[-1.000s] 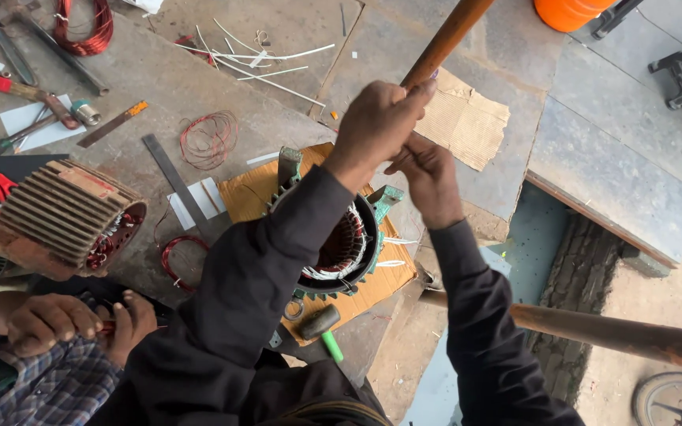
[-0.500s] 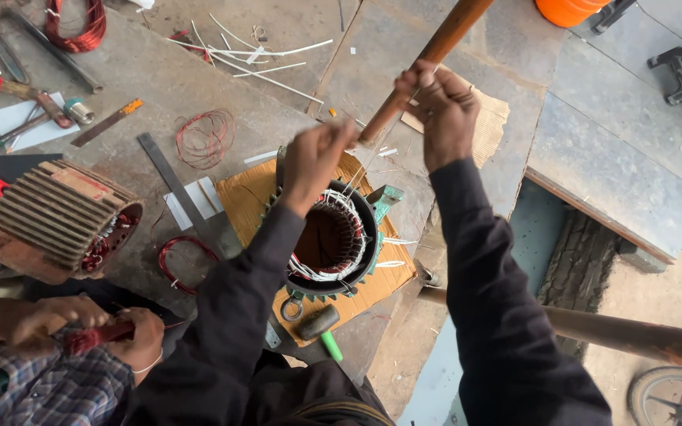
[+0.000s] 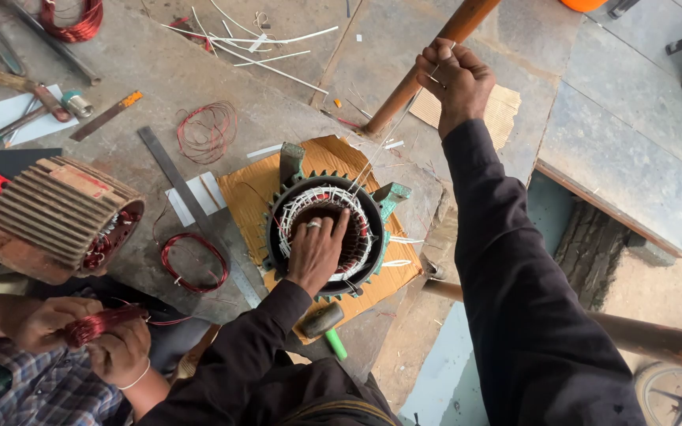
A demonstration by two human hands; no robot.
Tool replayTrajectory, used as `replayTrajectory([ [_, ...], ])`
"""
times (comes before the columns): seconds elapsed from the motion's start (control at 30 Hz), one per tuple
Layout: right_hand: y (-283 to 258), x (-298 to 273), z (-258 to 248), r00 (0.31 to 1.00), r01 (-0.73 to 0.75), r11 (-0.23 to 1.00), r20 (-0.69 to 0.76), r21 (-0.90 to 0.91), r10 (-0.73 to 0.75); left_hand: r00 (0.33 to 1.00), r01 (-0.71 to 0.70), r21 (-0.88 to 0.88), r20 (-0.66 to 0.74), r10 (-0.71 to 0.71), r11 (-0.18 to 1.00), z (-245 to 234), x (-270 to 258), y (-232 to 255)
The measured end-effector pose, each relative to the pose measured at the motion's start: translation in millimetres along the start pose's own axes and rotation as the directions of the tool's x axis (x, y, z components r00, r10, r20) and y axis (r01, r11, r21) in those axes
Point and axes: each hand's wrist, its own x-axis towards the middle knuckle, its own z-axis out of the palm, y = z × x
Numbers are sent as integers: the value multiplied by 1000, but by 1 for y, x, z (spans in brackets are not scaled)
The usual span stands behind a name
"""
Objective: The person inserts white insulating strips into the slots of a motor stator and uses a hammer to tap them into place. A second person works on a separate motor component nearby.
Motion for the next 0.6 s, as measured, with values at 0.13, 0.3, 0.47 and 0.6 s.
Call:
replayTrajectory([
  [0.13, 2, 4, -1, 1000, -17, 1000, -13, -8, 16, 875, 438, -646, 145, -463, 625, 11, 15, 5],
  [0.3, 6, 8, -2, 998, -32, 999, -45, 2, 32, 629, 581, -768, 634, -450, -270, 8, 48, 15],
  [0.47, 0, 4, -8, 1000, -22, 999, -5, -46, 21, 600, 512, -790, 610, -518, -337, 7, 50, 16],
  [0.6, -14, 9, -26, 979, -54, 883, 149, -466, 138, 581, 518, -798, 592, -559, -307, 6, 53, 13],
])
